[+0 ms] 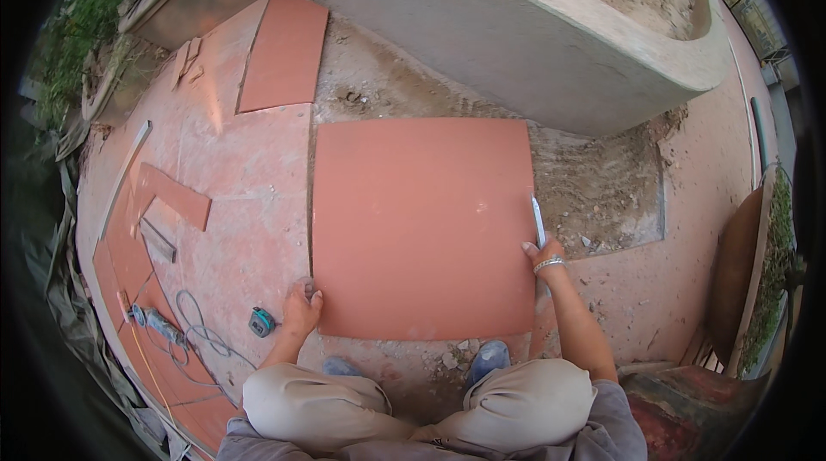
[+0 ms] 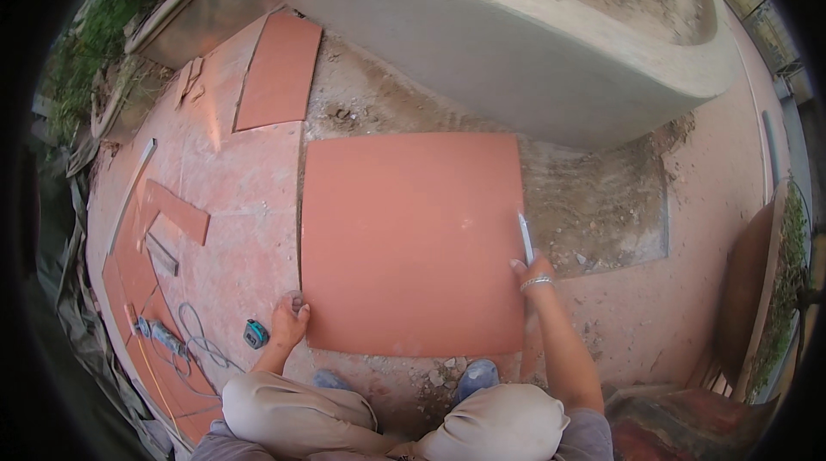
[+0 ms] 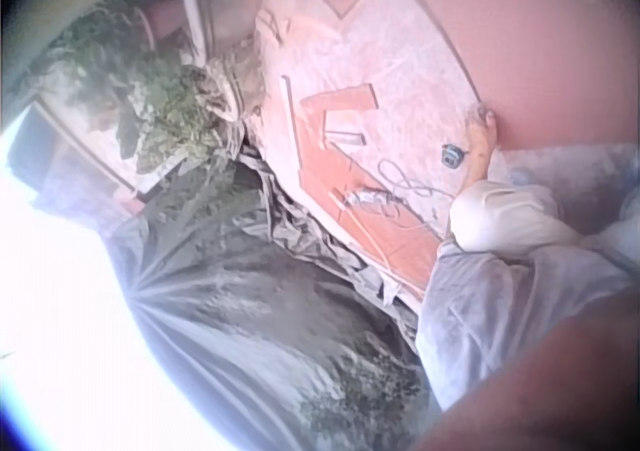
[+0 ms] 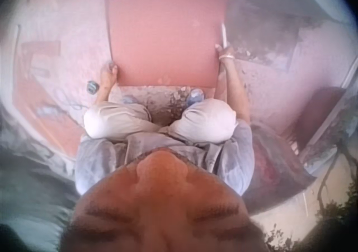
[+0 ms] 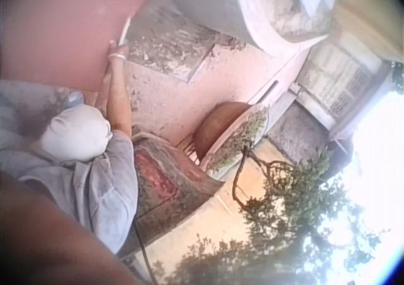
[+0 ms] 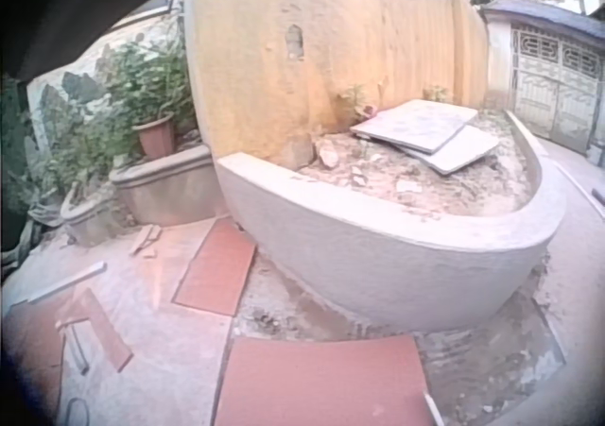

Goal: The person measures a terracotta-colored tile and the surrounding floor area using a tape measure and a metal ruler. They repeatedly reposition the tools to check dimensions against the curved wall and adjacent tiles.

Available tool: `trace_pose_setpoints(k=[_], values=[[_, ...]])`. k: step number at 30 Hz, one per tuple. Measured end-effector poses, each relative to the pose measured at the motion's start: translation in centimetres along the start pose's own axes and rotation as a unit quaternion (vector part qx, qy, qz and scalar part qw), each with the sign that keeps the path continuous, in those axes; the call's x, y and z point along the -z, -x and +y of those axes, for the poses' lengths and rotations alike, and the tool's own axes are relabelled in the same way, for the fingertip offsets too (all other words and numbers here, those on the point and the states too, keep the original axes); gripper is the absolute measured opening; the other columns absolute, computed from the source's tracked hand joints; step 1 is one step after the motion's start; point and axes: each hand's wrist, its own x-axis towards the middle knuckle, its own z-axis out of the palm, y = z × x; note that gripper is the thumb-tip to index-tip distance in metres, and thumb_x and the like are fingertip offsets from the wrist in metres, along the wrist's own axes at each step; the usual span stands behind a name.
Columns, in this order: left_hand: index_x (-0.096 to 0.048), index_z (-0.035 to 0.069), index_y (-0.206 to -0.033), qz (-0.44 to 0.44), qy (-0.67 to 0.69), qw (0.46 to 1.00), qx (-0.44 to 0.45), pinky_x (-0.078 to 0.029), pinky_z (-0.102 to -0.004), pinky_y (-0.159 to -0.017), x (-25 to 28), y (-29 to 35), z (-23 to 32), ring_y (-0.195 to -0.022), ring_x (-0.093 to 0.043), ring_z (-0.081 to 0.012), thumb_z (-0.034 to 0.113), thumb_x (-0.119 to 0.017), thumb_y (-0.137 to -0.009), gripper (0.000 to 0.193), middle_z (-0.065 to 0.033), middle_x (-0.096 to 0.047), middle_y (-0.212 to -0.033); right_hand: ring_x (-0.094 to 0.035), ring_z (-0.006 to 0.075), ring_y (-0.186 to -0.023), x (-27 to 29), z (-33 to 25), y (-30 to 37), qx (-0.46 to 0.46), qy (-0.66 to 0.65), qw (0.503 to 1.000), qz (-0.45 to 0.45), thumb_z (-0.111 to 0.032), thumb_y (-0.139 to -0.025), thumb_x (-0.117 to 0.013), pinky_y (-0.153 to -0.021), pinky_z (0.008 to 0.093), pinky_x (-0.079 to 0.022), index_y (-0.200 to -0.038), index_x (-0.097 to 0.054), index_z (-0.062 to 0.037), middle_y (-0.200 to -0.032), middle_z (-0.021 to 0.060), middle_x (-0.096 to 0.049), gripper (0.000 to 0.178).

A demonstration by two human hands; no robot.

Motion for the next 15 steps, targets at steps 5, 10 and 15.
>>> trace_pose_setpoints(k=[5,10,15], values=[[-0.060,0.000,-0.123,0.014,0.013,1.000,0.004,-0.053,-0.0438,-0.087,-0.8,-0.3,-0.3,-0.097,-0.066,-0.0354,0.021,-0.068,-0.086,0.044,-0.0207,-0.067,-0.106,-0.068,0.0410,-0.097,0.1,-0.3,0.1,-0.005,0.001,1.000,0.001,-0.036,-0.080,-0.079,-0.086,0.0444,-0.053,-0.111,-0.065,0.0012,-0.103,0.0248,-0.070,0.050],[-0.058,-0.001,-0.124,-0.013,0.039,0.998,0.042,-0.052,-0.0454,-0.088,-0.9,-0.7,0.0,-0.099,-0.065,-0.0371,0.021,-0.069,-0.085,0.046,-0.0216,-0.067,-0.108,-0.068,0.0407,-0.097,0.5,-1.0,0.5,-0.025,0.001,1.000,0.001,-0.035,-0.079,-0.080,-0.085,0.0442,-0.053,-0.110,-0.065,0.0014,-0.102,0.0247,-0.070,0.050],[-0.058,0.000,-0.123,0.007,-0.013,1.000,0.018,-0.051,-0.0480,-0.089,-0.7,-0.8,0.4,-0.101,-0.063,-0.0387,0.024,-0.068,-0.085,0.047,-0.0214,-0.067,-0.105,-0.069,0.0354,-0.098,0.2,-0.9,0.4,-0.015,-0.023,1.000,0.000,-0.028,-0.081,-0.080,-0.087,0.0416,-0.053,-0.116,-0.064,0.0015,-0.105,0.0207,-0.072,0.048]])
